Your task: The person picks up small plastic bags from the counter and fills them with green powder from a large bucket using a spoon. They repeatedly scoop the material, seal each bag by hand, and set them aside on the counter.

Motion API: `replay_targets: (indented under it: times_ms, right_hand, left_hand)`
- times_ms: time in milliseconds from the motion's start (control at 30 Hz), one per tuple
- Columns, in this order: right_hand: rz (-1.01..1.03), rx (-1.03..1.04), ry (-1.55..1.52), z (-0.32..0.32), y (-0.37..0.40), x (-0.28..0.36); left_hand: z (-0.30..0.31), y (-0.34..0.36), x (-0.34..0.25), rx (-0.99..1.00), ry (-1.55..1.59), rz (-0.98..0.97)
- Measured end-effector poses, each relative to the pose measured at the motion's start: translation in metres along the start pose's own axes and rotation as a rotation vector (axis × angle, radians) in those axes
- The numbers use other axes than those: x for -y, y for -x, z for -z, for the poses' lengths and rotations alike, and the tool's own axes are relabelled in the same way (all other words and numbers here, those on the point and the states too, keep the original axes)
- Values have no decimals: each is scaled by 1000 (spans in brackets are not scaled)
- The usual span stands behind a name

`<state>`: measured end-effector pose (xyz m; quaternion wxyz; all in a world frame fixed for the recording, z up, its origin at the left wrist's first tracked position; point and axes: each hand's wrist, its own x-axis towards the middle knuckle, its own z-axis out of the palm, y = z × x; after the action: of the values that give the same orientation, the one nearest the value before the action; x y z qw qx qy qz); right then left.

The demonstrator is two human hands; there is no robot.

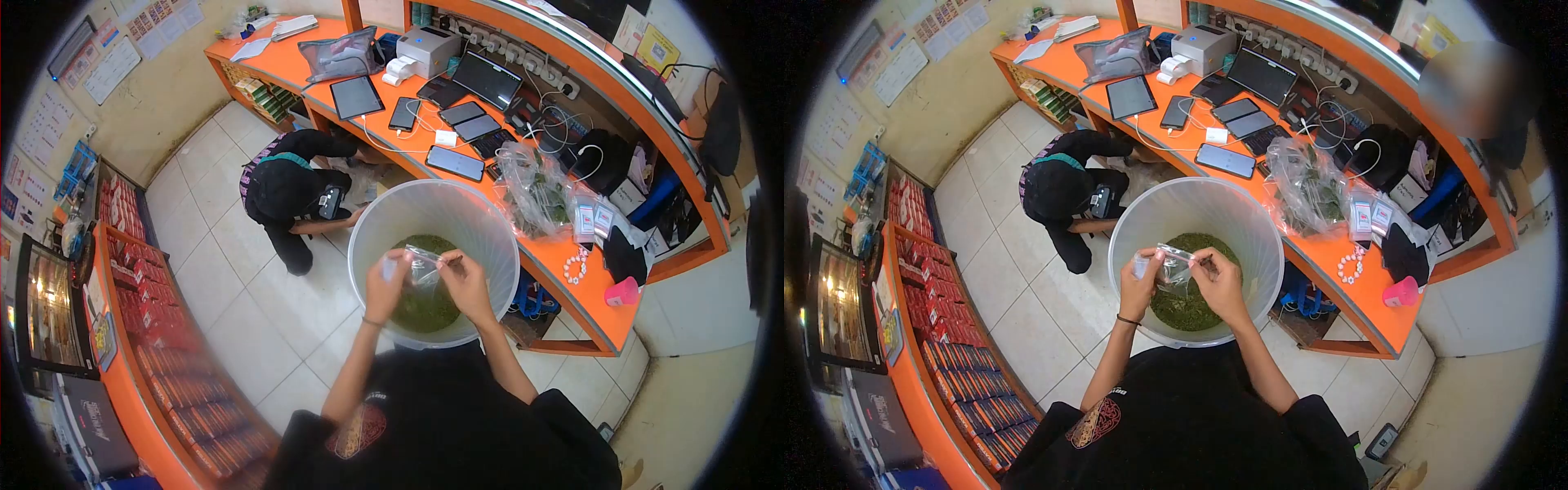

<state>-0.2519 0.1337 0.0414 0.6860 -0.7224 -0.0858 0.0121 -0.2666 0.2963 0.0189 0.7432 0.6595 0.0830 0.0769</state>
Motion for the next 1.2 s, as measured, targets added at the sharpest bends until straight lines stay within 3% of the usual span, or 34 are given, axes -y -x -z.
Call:
replay_targets:
  times_ms: [133, 267, 433, 567, 633, 667, 800, 900, 1000, 1067, 1200]
  right_hand:
    - [96, -16, 79, -4, 0, -8]
    - [137, 10, 99, -3, -1, -19]
    - [160, -47, 114, 0, 0, -11]
    - [227, -40, 99, 4, 2, -7]
    - [165, 15, 153, 10, 6, -3]
    - [242, -1, 182, 10, 7, -6]
    - [159, -35, 161, 21, 14, -19]
    - [83, -30, 199, 27, 19, -26]
    - [62, -10, 328, 35, 22, -40]
    - [-41, 3, 520, 39, 24, -51]
    - [-19, -18, 601, 33, 23, -45]
  left_hand:
    - [-1, 1, 1, -64, -19, -25]
    - [-5, 5, 1, 47, -40, -56]
    - [-11, 4, -2, 12, -15, -54]
    - [-13, 5, -8, 212, -180, -74]
    - [-12, 3, 0, 236, -187, -142]
    - [-11, 3, 3, 185, -216, -143]
    - [-3, -12, -3, 26, -275, -169]
    - [-10, -21, -10, 119, -437, -91]
    - [-34, -49, -14, 32, -556, -223]
    - [-69, -76, -25, 101, -467, -379]
    - [-161, -108, -68, 360, -83, -393]
